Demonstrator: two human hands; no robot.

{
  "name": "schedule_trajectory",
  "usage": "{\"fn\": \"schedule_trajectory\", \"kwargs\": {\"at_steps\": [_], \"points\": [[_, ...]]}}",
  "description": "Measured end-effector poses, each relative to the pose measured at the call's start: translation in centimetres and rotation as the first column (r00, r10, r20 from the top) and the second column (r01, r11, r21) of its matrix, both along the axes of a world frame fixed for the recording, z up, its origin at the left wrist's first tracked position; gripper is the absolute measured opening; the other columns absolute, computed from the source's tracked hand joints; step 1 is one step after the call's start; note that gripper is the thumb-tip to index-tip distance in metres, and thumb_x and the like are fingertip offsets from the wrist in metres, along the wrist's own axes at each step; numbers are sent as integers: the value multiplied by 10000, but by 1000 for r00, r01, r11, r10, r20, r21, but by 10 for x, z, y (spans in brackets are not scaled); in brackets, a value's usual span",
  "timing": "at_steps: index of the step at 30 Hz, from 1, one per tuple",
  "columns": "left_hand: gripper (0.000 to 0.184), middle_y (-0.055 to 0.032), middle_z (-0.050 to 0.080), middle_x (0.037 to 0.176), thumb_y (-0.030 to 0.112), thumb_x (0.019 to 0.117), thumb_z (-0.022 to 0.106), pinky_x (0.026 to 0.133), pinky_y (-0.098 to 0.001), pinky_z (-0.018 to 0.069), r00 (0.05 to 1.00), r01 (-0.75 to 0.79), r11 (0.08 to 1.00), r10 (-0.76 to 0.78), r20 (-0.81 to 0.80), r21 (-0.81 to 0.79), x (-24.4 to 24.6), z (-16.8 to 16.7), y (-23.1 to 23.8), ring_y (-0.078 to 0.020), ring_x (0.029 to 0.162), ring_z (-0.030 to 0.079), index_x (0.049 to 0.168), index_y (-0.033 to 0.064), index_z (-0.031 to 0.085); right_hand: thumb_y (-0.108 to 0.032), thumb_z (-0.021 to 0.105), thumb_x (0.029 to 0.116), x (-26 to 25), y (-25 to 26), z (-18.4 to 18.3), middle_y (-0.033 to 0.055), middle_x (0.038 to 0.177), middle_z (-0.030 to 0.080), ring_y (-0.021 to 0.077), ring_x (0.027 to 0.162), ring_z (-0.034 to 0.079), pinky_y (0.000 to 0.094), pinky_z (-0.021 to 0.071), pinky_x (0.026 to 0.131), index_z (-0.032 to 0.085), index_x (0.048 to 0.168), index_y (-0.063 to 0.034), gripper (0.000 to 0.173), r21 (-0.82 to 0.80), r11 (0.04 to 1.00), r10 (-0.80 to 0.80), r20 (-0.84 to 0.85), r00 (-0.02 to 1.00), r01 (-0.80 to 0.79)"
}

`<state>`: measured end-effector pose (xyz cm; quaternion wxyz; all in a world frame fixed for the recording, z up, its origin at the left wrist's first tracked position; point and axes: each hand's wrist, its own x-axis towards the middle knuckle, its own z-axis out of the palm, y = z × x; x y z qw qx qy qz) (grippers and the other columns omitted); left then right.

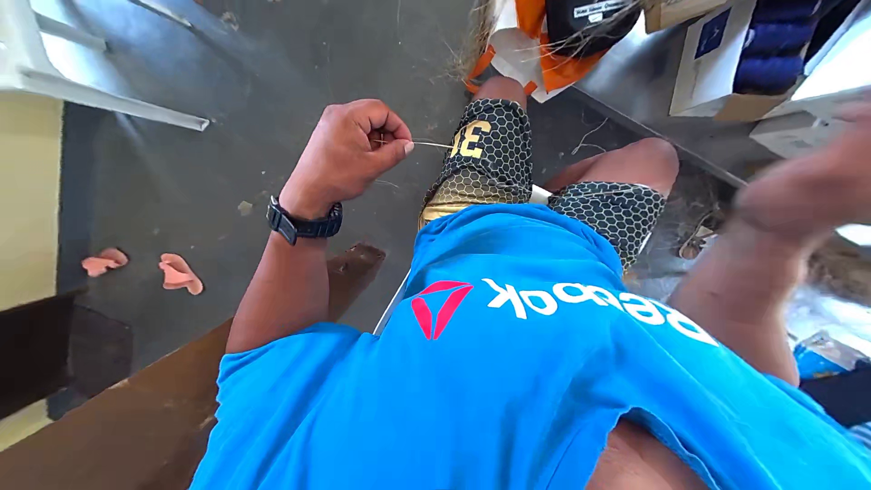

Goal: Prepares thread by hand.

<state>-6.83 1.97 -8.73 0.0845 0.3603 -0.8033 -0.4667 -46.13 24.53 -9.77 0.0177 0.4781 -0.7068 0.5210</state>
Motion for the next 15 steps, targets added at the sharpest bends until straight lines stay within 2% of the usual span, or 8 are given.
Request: {"fn": "schedule_trajectory", "kwargs": {"at_steps": [2,4,5,6,8,10,12,15], "points": [[83,-6,649,897,150,944,697,646,-172,515,994,103,990,-105,-19,-96,-18,11,6,-20,721,593,948,68,710,-173,493,1076,49,-44,11,158,1159,692,210,1113,654,386,536,969,665,1204,42,303,91,910,412,-89,907,-404],[111,-21,648,898,163,959,675,681,-189,521,979,195,962,-203,-23,-193,-33,19,11,-38,760,604,953,62,721,-262,532,1069,92,-76,6,153,1243,702,248,1188,658,438,529,1040,663,1310,-4,377,253,736,651,-8,759,-628],[116,-25,648,895,165,962,669,690,-197,520,972,223,948,-235,-25,-227,-38,22,13,-45,771,605,955,62,723,-280,551,1065,107,-90,-1,115,1201,717,212,1135,679,418,549,1014,662,1316,-25,374,284,644,727,62,683,-711],[120,-26,649,891,171,961,675,693,-203,519,967,241,938,-255,-26,-248,-40,25,13,-50,775,606,956,63,725,-245,570,1057,117,-102,-11,72,1064,735,156,984,702,363,586,910,699,1238,-39,303,255,565,783,134,608,-784],[139,-19,652,892,201,941,719,682,-202,510,966,243,942,-257,-34,-233,-33,33,8,-46,769,602,951,62,727,-162,564,1049,121,-116,-23,20,847,694,66,714,633,255,552,674,733,1053,-48,204,179,429,835,294,465,-885],[174,0,660,902,225,893,781,669,-191,517,983,170,972,-179,-46,-162,-11,44,-3,-32,756,604,938,68,720,-155,543,1055,104,-114,-26,18,808,655,56,657,568,246,505,623,719,1015,-42,213,190,351,826,398,399,-917],[169,30,660,885,218,884,789,648,-175,534,997,62,989,-68,-41,-134,18,54,-13,-7,721,608,922,81,699,-203,536,1061,75,-103,-33,4,798,641,57,649,562,260,510,610,718,1017,-67,232,256,326,779,472,412,-910],[143,88,644,816,218,900,774,614,-150,496,999,-46,985,47,4,-166,50,65,-23,35,667,572,921,113,680,-225,531,1046,22,-78,-58,-13,748,612,74,620,537,316,493,586,725,1012,-96,236,390,408,627,537,564,-825]]}}
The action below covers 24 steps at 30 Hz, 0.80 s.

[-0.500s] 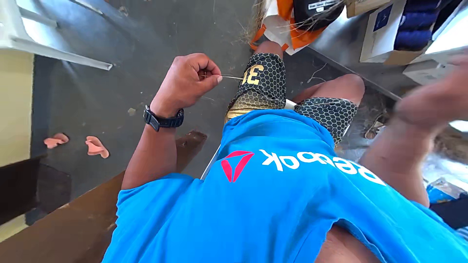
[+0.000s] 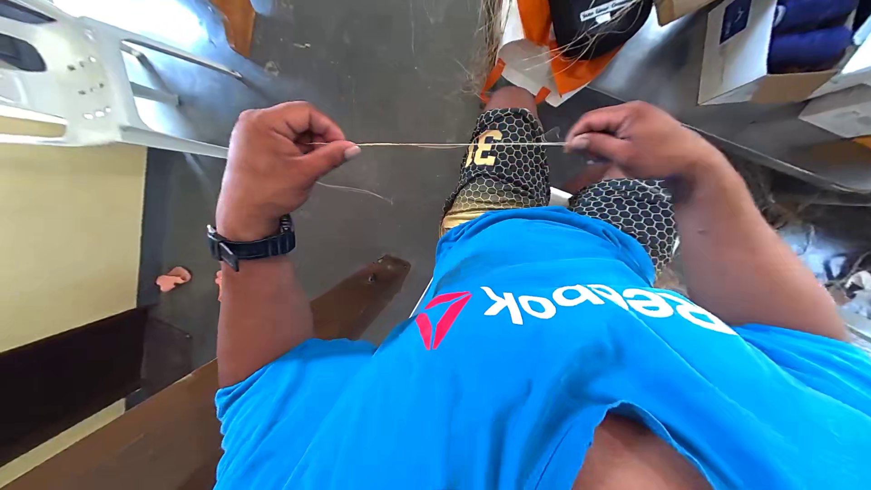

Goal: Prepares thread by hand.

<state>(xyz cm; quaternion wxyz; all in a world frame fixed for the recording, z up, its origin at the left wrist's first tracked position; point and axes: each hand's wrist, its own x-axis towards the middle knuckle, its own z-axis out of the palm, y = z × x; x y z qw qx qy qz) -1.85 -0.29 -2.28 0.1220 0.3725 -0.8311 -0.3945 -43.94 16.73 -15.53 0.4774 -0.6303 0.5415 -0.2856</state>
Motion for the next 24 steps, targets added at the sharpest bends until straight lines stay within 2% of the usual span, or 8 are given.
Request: {"fn": "schedule_trajectory", "kwargs": {"at_steps": [3,6,9,13,15,18,22,24], "points": [[150,103,629,770,226,892,783,595,-141,461,998,-33,999,35,60,-23,5,4,-2,48,638,541,915,119,680,-193,542,1065,-46,20,-15,105,794,659,269,709,620,541,506,664,742,1017,-101,225,205,963,-101,-335,937,177],[163,76,646,794,232,892,792,611,-145,480,993,2,999,4,116,-50,-14,7,2,40,653,561,916,108,689,-235,565,1054,-60,23,-7,293,1243,659,552,1194,587,819,405,933,700,1273,-75,303,237,928,-55,-677,734,288],[179,30,643,844,243,901,779,631,-147,465,988,115,988,-103,118,-99,-42,8,7,21,692,554,898,82,700,-281,491,1085,-23,9,36,261,1374,609,470,1302,559,693,417,1064,621,1381,-29,410,-73,984,-172,-584,793,160],[183,13,633,838,255,922,755,649,-164,470,965,255,957,-242,105,-136,-75,11,13,-2,720,568,896,79,711,-208,516,1054,60,-33,68,101,1228,718,192,1153,677,394,531,1037,698,1278,-57,325,-455,889,-29,-171,985,-53],[183,13,639,842,260,934,749,645,-162,481,957,283,947,-270,105,-152,-82,14,15,-4,720,577,901,84,712,-168,556,1020,89,-53,67,56,1108,731,121,1017,692,320,565,948,701,1231,-58,279,-457,879,126,-48,991,-134],[195,4,621,831,265,945,736,646,-185,460,960,275,935,-251,127,-225,-74,22,14,-23,722,560,897,78,711,-59,570,978,103,-67,54,27,826,696,83,681,626,281,546,653,744,1024,-52,180,-347,927,189,94,978,-146],[205,-11,634,864,255,948,738,657,-182,491,985,158,946,-130,116,-282,-39,37,7,-22,731,580,920,56,699,-100,539,994,78,-59,25,37,826,711,142,713,668,401,579,712,754,1015,-79,218,-119,989,97,54,994,-90],[215,-8,631,872,256,944,742,654,-171,482,991,109,950,-80,108,-292,-24,42,3,-8,728,571,925,49,689,-94,531,1007,61,-45,7,42,811,731,130,670,685,366,612,679,766,1032,-67,238,-49,999,13,100,995,-8]]}}
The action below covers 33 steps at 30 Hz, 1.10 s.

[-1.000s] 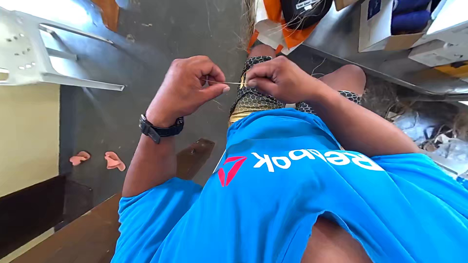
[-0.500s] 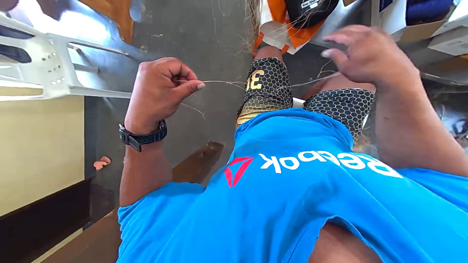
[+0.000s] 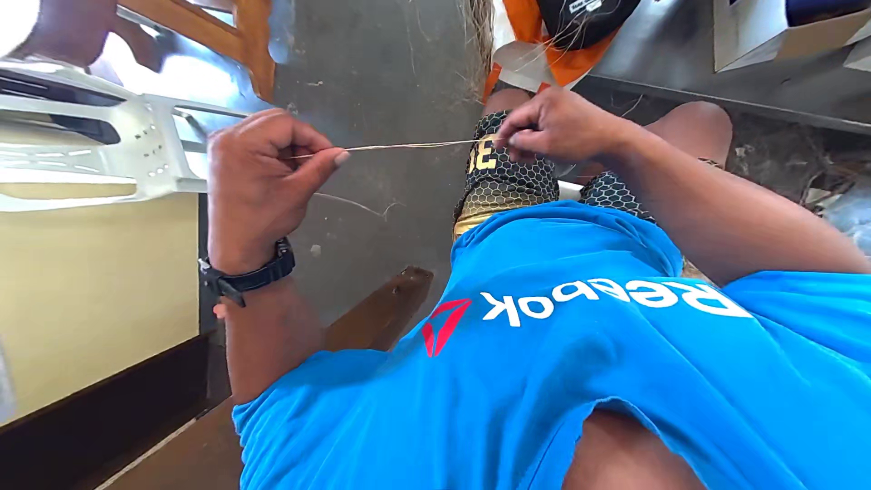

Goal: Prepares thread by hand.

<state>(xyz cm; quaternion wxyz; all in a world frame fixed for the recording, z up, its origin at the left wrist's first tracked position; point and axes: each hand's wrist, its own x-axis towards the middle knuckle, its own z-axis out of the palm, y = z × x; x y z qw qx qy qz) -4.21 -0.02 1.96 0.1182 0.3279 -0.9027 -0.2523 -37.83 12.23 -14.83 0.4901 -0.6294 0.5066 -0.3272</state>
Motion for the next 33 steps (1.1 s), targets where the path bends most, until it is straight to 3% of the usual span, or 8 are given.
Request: {"fn": "schedule_trajectory", "kwargs": {"at_steps": [3,8,10,11,14,21,28,33], "points": [[215,22,637,897,260,948,742,680,-156,491,998,-62,998,62,-9,-5,19,8,-10,24,748,574,963,53,683,-87,522,1021,-29,23,-19,43,821,726,118,660,656,344,582,658,760,1057,-67,241,103,991,-86,5,996,85],[155,122,658,882,231,931,759,700,-154,524,987,-135,990,137,-79,41,36,23,-26,53,746,606,989,118,671,-101,490,1015,-72,56,-50,78,807,661,189,687,608,456,523,651,723,1009,-75,235,102,963,-225,-203,953,250],[136,131,652,888,211,924,762,701,-149,521,988,-110,992,115,-105,55,34,26,-25,51,753,604,983,132,668,-90,496,1003,-85,61,-55,139,934,714,315,849,676,603,515,746,748,1074,-88,262,67,959,-229,-385,894,274],[133,124,653,902,202,920,766,708,-149,526,989,-90,994,96,-114,62,31,25,-23,46,765,609,977,127,673,-78,501,1004,-86,60,-50,169,1107,725,376,1031,684,668,503,874,744,1156,-84,287,51,965,-208,-455,866,259],[123,111,648,929,189,916,771,728,-145,534,991,-27,996,38,-127,84,16,22,-15,41,799,619,966,117,684,-94,486,1001,-69,48,-25,174,1394,626,374,1299,590,615,447,1078,684,1305,-61,364,-131,970,-245,-477,844,207],[127,80,652,917,193,927,765,705,-151,526,989,20,998,-11,-146,60,-1,22,-5,23,784,614,961,96,692,-182,580,976,10,2,-7,92,1299,687,215,1226,639,457,501,1058,697,1268,-74,332,-403,914,-98,-129,987,38],[111,110,654,923,179,932,755,720,-152,533,987,-22,998,31,-156,56,8,31,0,32,792,620,983,110,685,-33,645,928,29,-3,-29,80,999,708,121,896,688,296,583,867,650,1205,-13,278,-324,943,-40,113,993,75],[98,142,660,895,175,938,745,703,-151,525,982,-72,996,79,-171,46,19,37,-6,41,766,613,997,142,675,-10,681,897,12,16,-33,75,1090,689,108,861,680,280,599,789,592,1260,-24,373,-198,964,-126,239,963,176]]}}
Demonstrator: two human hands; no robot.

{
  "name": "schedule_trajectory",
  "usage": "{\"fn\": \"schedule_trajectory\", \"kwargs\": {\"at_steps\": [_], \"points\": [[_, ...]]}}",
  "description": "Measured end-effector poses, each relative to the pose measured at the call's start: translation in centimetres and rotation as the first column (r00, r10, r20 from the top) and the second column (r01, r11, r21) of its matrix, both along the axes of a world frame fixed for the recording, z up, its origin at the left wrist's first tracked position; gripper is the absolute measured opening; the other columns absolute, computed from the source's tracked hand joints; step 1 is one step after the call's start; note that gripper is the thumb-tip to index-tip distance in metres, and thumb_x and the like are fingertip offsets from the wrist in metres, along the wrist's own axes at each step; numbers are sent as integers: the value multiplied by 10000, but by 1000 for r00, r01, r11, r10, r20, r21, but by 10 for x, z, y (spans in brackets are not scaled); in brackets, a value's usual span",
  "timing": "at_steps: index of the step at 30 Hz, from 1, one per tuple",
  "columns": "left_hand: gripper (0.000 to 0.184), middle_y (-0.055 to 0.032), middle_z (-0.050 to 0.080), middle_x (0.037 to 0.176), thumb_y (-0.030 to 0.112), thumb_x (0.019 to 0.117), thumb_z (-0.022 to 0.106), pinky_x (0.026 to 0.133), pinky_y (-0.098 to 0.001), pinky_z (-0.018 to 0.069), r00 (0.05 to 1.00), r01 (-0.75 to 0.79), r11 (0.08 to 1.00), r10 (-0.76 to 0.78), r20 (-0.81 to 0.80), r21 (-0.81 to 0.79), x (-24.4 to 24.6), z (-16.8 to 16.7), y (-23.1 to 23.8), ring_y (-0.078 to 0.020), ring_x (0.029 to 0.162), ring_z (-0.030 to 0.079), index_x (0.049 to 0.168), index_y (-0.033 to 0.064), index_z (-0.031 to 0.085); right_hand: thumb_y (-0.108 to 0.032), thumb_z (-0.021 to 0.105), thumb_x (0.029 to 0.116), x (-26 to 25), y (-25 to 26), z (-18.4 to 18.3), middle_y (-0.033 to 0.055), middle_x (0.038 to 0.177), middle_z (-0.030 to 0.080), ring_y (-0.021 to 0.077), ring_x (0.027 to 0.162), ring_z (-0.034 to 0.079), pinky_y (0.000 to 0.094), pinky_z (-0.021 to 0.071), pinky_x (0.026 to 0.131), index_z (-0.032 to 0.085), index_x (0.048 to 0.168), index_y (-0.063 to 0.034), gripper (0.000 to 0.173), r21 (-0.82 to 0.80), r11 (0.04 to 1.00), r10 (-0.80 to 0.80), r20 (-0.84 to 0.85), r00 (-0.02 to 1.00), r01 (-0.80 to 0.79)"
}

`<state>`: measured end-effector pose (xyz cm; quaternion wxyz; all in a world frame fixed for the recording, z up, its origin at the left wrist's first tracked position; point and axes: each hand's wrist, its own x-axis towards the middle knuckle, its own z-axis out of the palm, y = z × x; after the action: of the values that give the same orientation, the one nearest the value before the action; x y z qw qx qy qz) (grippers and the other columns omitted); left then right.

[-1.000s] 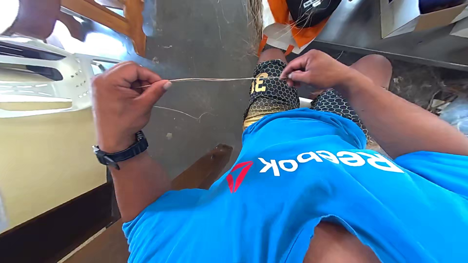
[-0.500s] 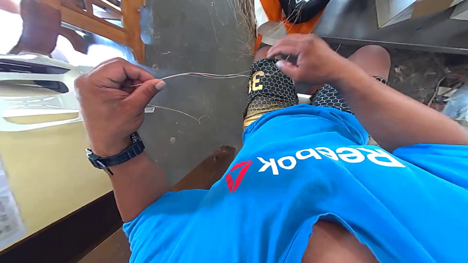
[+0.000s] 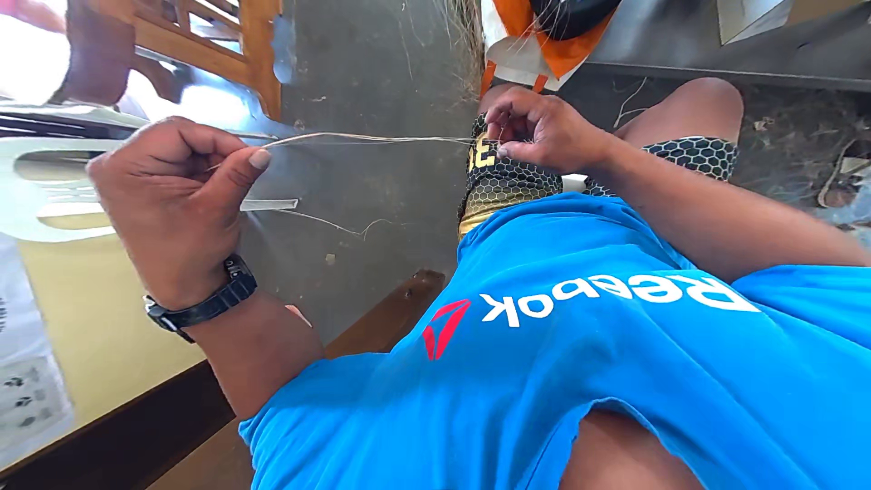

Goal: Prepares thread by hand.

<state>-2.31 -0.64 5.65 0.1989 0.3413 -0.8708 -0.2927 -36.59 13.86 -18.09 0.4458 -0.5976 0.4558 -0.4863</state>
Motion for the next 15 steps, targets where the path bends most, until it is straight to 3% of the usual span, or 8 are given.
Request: {"fn": "schedule_trajectory", "kwargs": {"at_steps": [5,10,15], "points": [[100,160,665,896,163,932,745,704,-149,524,1000,-22,1000,22,-22,4,1,2,-5,45,765,615,998,167,671,-10,689,861,-2,12,-3,96,1124,619,94,830,581,242,529,726,620,1210,-16,356,-98,993,-64,69,996,70],[96,168,663,886,163,930,745,700,-145,524,999,-36,999,36,-12,3,-2,4,-4,50,756,614,990,172,671,-51,675,903,0,16,-2,84,1111,615,62,811,546,201,485,695,633,1186,-12,289,-184,975,-114,79,990,126],[96,158,668,863,167,929,751,690,-141,524,999,-50,999,49,8,5,-1,2,-3,53,739,614,987,152,675,-112,639,980,-1,14,-3,86,1074,642,99,893,586,249,516,776,694,1135,-20,188,-245,959,-130,55,990,139]]}}
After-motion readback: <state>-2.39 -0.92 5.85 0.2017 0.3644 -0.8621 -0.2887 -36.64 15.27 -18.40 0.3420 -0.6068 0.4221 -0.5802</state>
